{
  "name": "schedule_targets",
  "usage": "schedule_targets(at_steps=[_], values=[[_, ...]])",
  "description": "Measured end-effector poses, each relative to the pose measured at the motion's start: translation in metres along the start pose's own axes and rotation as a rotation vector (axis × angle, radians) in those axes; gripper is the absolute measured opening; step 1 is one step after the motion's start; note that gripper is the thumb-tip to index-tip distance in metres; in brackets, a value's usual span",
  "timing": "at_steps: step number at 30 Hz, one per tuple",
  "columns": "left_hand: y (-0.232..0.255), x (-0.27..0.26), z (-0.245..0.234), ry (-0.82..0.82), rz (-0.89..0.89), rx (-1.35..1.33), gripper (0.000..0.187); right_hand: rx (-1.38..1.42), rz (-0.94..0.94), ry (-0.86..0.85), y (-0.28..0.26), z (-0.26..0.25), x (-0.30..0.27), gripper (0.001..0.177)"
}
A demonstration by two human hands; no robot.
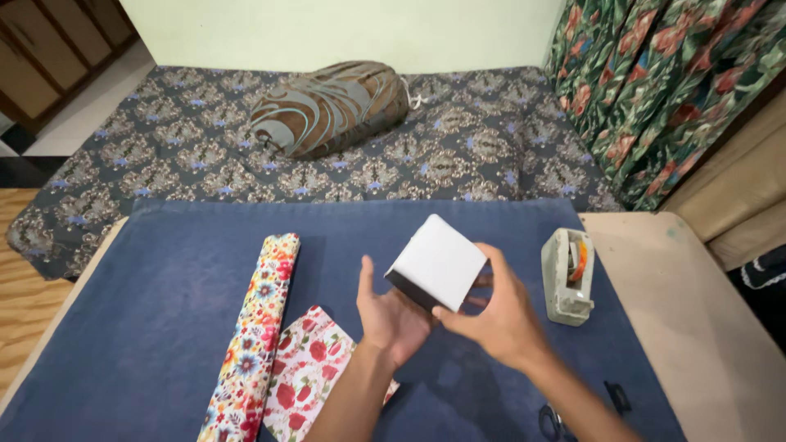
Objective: The person opens a small box containing a wristwatch, removes the watch, and places it back in the box. They then unroll a floral wrapping paper, cut a sheet with scissors, and prepare to wrap the box.
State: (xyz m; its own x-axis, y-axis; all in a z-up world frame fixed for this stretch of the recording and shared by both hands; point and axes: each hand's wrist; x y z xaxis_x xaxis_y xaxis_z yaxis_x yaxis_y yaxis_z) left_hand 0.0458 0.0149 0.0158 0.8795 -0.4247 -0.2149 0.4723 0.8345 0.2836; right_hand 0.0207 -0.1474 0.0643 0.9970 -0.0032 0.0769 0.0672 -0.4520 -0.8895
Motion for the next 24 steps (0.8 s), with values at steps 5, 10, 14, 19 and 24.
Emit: schedule_targets(at_steps=[5, 10, 14, 19, 24], values=[[-0.005, -0.009, -0.01, 0.006, -0.037, 0.492, 0.085, 0.479, 0.338, -0.126, 0.04, 0.011, -0.01, 0.073], [-0.008, -0.014, -0.008, 0.192, -0.067, 0.59, 0.08, 0.787, 0.533, -0.259, 0.043, 0.007, -0.022, 0.066], [-0.004, -0.013, -0.005, 0.138, -0.1, 0.517, 0.083, 1.008, 0.53, -0.265, 0.033, 0.004, -0.02, 0.069], [-0.005, 0.005, -0.001, 0.221, 0.144, 0.745, 0.074, 0.782, 0.323, 0.024, 0.023, 0.011, -0.015, 0.061], [-0.012, 0.016, 0.008, 0.126, 0.194, 0.521, 0.068, 0.398, 0.032, 0.349, 0.007, 0.014, -0.002, 0.051]])
Point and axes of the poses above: each hand's wrist, its own x-axis towards the middle knuckle, its own z-axis out of the palm, y = z × x, and after that the axes turned 1 degree about -x, right-handed
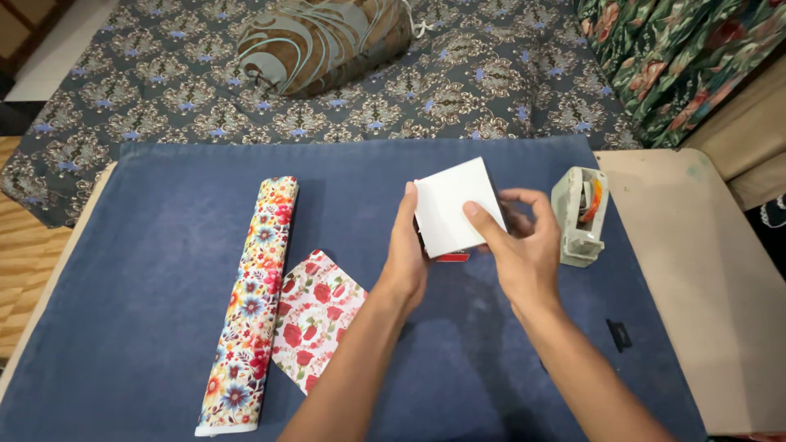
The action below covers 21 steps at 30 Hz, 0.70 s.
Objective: The person opens a small box containing a wristwatch, removes the watch, and places it back in the box. They then unroll a floral wrapping paper, cut a sheet with scissors, and prepare to wrap the box.
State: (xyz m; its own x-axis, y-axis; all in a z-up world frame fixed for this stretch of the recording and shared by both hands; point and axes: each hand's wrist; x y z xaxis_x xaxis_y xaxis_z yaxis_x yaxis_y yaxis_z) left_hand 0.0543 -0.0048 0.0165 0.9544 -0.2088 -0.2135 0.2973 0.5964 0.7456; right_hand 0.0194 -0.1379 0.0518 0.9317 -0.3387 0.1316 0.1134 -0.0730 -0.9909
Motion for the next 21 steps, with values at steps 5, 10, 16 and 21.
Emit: schedule_targets(at_steps=[5, 10, 16, 21], values=[[0.007, -0.007, 0.004, -0.044, -0.026, -0.115, 0.071, -0.124, -0.137, 0.003, -0.014, 0.006, -0.003, 0.035], [0.019, -0.007, -0.003, 0.054, -0.022, 0.004, 0.061, -0.02, -0.039, 0.045, -0.014, 0.007, 0.001, 0.032], [0.031, -0.009, -0.017, 0.23, -0.042, 0.167, 0.061, 0.03, 0.164, 0.11, 0.003, -0.016, 0.016, 0.033], [0.04, -0.007, -0.037, 0.274, -0.042, 0.169, 0.064, 0.13, 0.35, 0.222, 0.047, -0.067, 0.036, 0.03]])
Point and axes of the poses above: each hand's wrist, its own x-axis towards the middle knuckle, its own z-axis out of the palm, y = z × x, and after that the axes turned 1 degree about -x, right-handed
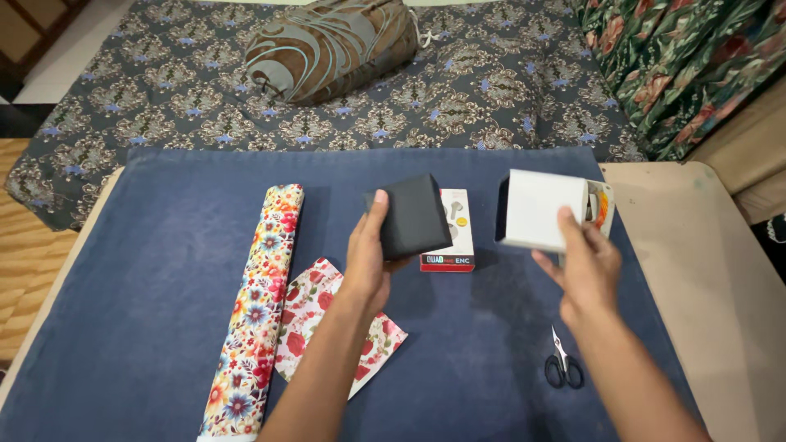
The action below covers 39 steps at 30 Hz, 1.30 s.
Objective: The person opens a small box containing a wristwatch, removes the watch, and places it back in the box. They then unroll a floral wrapping paper, cut a sheet with scissors, and prepare to wrap the box.
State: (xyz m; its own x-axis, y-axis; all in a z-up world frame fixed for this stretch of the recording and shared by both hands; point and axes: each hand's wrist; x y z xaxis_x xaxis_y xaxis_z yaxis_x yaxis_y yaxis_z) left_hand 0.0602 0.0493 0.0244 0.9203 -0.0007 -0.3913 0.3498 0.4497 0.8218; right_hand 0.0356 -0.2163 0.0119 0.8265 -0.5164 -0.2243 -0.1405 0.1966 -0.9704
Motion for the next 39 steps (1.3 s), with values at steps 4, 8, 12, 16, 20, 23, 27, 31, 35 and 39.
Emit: schedule_targets(at_steps=[4, 8, 12, 16, 20, 23, 27, 31, 35, 39], values=[[0.001, 0.004, -0.004, -0.075, -0.058, -0.152, 0.065, -0.103, 0.287, 0.031, 0.075, -0.027, 0.03, 0.031], [0.001, 0.005, -0.002, -0.126, -0.099, -0.278, 0.065, -0.253, 0.38, -0.022, 0.153, -0.045, 0.05, 0.037], [0.003, 0.005, 0.002, -0.183, -0.173, -0.42, 0.066, -0.371, 0.329, -0.008, 0.19, -0.053, 0.056, 0.041], [0.006, 0.008, 0.007, -0.163, -0.248, -0.508, 0.066, -0.658, 0.085, 0.055, 0.177, -0.055, 0.038, 0.043], [0.008, 0.007, 0.012, -0.154, -0.222, -0.496, 0.067, -0.967, -0.522, 0.224, 0.127, -0.031, -0.001, 0.035], [0.009, 0.005, 0.015, -0.109, -0.184, -0.392, 0.065, -0.706, -0.674, -0.05, 0.073, 0.004, -0.028, 0.051], [0.01, -0.003, 0.03, 0.112, 0.28, 0.106, 0.065, -0.223, -0.339, -0.541, 0.003, 0.049, -0.048, 0.083], [0.015, -0.027, 0.046, 0.247, 0.711, 0.562, 0.073, 0.092, 0.033, -0.737, -0.025, 0.069, -0.061, 0.068], [0.021, -0.055, 0.059, 0.322, 0.95, 0.904, 0.077, 0.331, 0.22, -0.81, -0.016, 0.072, -0.066, 0.064], [0.02, -0.066, 0.059, 0.264, 1.004, 0.9, 0.06, 0.319, 0.261, -0.765, -0.011, 0.071, -0.063, 0.068]])
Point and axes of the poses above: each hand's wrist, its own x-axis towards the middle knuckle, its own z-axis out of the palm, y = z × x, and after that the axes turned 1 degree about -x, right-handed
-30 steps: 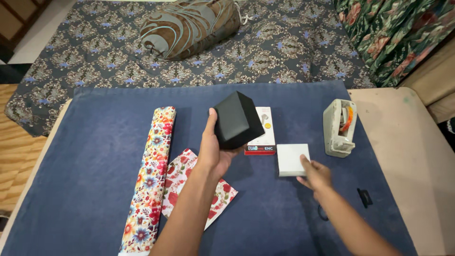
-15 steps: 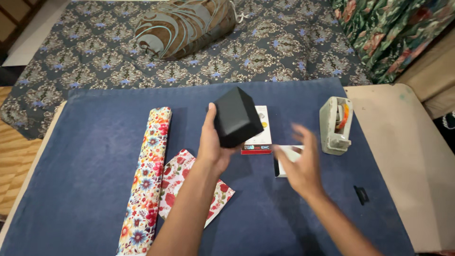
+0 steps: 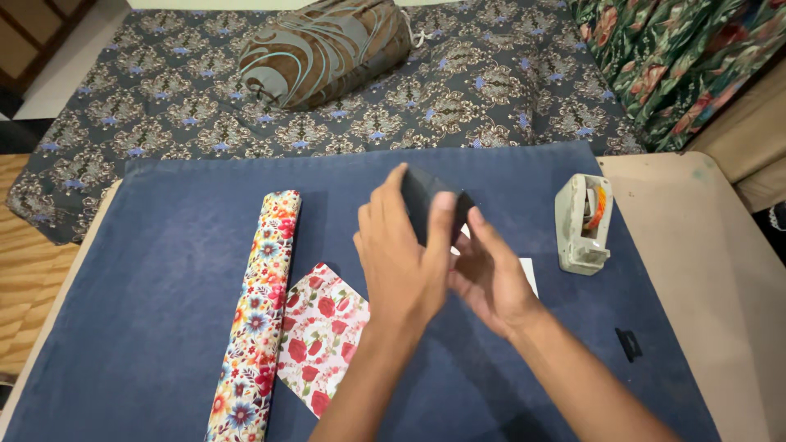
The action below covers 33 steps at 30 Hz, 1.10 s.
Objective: The person opens a small box containing a wristwatch, removes the watch, and places it back in the box. They then unroll a floral wrapping paper, cut a sheet with scissors, and prepare to wrap the box.
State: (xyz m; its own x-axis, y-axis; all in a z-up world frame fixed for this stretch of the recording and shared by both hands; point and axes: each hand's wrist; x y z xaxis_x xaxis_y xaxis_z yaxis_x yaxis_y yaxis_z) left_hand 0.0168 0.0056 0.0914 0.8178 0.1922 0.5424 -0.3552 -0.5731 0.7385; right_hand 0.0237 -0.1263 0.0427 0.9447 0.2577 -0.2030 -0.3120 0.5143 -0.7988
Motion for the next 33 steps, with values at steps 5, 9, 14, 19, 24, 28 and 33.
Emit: schedule_targets(at_steps=[5, 9, 14, 19, 24, 28, 33], values=[[-0.02, 0.011, 0.0, -0.219, -0.358, -0.535, 0.061, -0.491, 0.02, 0.175, -0.026, 0.011, 0.002, 0.074], [-0.025, 0.011, 0.003, -0.484, -0.874, -0.921, 0.064, -0.714, -0.011, 0.24, -0.049, 0.028, 0.001, 0.088], [-0.022, 0.008, 0.01, -0.49, -0.868, -1.191, 0.073, -1.241, -0.197, 0.266, -0.076, 0.043, -0.003, 0.091], [-0.023, 0.009, 0.016, -0.389, -0.861, -1.208, 0.07, -1.278, -0.104, 0.282, -0.1, 0.06, -0.006, 0.082], [-0.026, 0.01, 0.014, -0.367, -0.88, -1.23, 0.069, -1.222, -0.004, 0.206, -0.12, 0.069, -0.002, 0.077], [-0.025, 0.01, 0.011, -0.302, -0.92, -1.353, 0.07, -1.065, 0.009, 0.147, -0.125, 0.062, 0.007, 0.079], [-0.024, 0.009, 0.002, -0.305, -0.911, -1.464, 0.075, -0.931, 0.036, 0.09, -0.125, 0.034, 0.015, 0.073]])
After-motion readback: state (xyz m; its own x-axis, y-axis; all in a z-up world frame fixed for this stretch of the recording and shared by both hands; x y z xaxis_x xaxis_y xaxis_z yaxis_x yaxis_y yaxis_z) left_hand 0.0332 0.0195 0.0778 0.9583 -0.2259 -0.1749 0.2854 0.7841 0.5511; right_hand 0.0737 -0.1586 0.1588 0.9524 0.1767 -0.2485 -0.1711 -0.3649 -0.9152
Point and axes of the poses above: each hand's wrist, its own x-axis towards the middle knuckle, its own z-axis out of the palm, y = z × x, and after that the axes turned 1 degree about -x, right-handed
